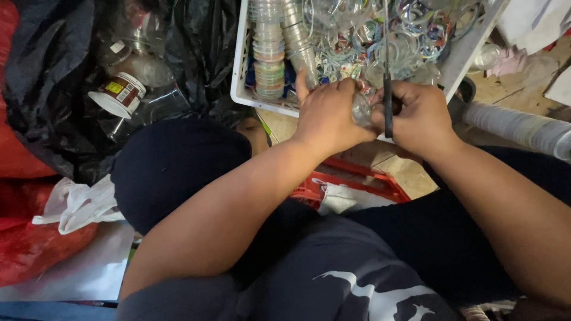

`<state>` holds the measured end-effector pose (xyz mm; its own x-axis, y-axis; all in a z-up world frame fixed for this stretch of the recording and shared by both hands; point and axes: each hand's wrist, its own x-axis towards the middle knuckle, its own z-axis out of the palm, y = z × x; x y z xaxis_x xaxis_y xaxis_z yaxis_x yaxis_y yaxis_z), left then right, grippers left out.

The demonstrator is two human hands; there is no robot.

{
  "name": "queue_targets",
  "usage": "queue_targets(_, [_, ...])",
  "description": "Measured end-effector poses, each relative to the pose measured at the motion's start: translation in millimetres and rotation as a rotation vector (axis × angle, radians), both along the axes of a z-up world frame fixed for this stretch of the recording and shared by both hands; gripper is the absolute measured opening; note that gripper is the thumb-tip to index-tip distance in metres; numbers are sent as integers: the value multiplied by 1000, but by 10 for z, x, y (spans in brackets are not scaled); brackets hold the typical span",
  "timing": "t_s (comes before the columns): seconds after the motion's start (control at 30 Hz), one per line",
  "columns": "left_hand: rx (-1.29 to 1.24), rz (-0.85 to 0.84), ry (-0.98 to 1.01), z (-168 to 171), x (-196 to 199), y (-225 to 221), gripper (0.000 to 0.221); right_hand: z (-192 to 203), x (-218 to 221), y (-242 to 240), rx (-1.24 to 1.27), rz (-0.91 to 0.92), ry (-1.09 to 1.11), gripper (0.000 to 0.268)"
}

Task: Cutting the top rims off plastic cups using scissors

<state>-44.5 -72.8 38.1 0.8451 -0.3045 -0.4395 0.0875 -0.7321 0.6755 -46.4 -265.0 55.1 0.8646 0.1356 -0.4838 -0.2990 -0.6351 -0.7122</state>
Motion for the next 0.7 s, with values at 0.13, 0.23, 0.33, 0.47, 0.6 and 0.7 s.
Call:
queue_targets(0.13, [-12, 23, 60, 72, 36, 15, 78, 57, 24, 28, -47, 31, -20, 21])
queue_targets(0.23, [-22, 29, 120, 173, 85, 27, 77, 100, 37, 63, -79, 22, -38, 15])
queue_targets(0.33, [-6, 35, 235, 297, 129, 32, 78, 127, 55, 68, -33, -6, -40, 12])
queue_targets(0.47, [-21, 38, 291, 308, 171, 45, 81, 103, 73, 49, -31, 18, -69, 11])
queue_targets(0.6, [-18, 34, 370, 435, 226, 77, 78, 118, 71, 34, -17, -12, -56, 13])
queue_targets(0.7, [-89, 57, 387, 478, 236, 101, 75, 111, 101, -21, 19, 40, -50, 15])
